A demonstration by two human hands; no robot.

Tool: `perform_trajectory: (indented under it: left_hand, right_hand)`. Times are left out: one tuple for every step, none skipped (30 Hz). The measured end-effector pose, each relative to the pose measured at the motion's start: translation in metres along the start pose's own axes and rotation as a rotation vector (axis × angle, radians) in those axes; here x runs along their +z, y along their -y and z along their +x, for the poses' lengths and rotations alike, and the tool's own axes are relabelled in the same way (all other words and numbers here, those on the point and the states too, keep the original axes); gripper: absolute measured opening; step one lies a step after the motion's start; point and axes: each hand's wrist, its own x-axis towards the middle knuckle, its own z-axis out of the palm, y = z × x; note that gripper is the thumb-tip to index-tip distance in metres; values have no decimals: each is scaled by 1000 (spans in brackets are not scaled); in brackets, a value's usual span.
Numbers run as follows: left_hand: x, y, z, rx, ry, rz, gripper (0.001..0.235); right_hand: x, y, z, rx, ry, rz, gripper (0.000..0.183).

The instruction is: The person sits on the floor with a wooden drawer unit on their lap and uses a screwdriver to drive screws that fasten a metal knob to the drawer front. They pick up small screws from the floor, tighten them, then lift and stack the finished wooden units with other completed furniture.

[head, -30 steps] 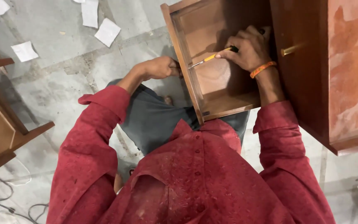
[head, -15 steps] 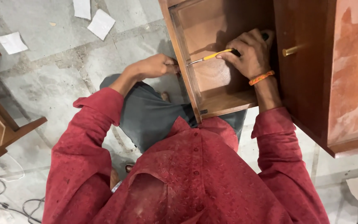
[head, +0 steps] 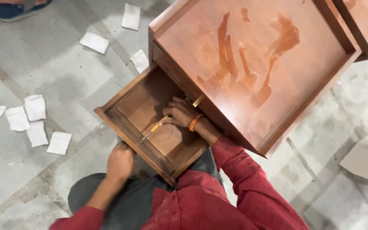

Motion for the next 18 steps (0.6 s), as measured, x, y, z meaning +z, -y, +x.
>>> perform_trajectory:
  left_hand:
    - [1, -8, -4, 66, -138, 83, 22]
    - [3, -17, -8, 132, -275, 168, 23]
    - [3, -17, -8, 129, -282, 177, 23]
    - [4, -17, -8, 175, -395, 209, 24]
    - [8, -20, -10, 226, -500, 236, 25]
    - [5, -12, -8, 229, -499, 239, 25]
    - [1, -6, -2, 192, -368, 222, 23]
    - [-3, 1, 4, 154, -236, 205, 22]
    - [-7, 13, 18, 159, -250, 208, 22]
    - [-12, 26, 33, 123, 16, 117, 22]
    - [-21, 43, 41, 66, 278, 26, 23]
    - [-24, 53, 50, 53, 260, 30, 23]
    - [-22, 59, 58, 70, 436, -246, 34]
    - [-19, 66, 66, 87, 606, -525, 48]
    - [-28, 60, 64, 87, 614, -523, 48]
    - [-38, 55, 61, -97, 706, -662, 45]
    - [-49, 49, 64, -281, 782, -795, 47]
    - [-41, 55, 62, -275, 781, -790, 47]
  right_hand:
    - [0, 1, 0, 25, -2, -6, 51]
    - [0, 1, 0, 51, -5, -13, 52]
    - [2, 1, 1, 41, -12, -11, 52]
    - [4, 0, 0, 87, 33, 21, 54]
    - [8, -2, -6, 142, 82, 54, 57]
    - [1, 6, -9, 143, 78, 56, 57]
    - [-8, 12, -10, 116, 47, 60, 54]
    - [-18, 18, -11, 89, 17, 63, 51]
    - [-3, 5, -12, 85, 7, 53, 51]
    - [11, -7, -11, 15, -53, 31, 48]
    - [29, -16, -4, -72, -108, 16, 46]
    - [23, -15, 4, -94, -113, 14, 46]
    - [21, -14, 0, -136, -174, -5, 45]
    - [20, -14, -4, -179, -236, -25, 45]
    - [17, -12, -5, -172, -237, -21, 45]
    - [14, -9, -5, -157, -207, -20, 46]
    - [7, -10, -2, -146, -183, -27, 47]
    - [4, -4, 0, -144, -189, -31, 47]
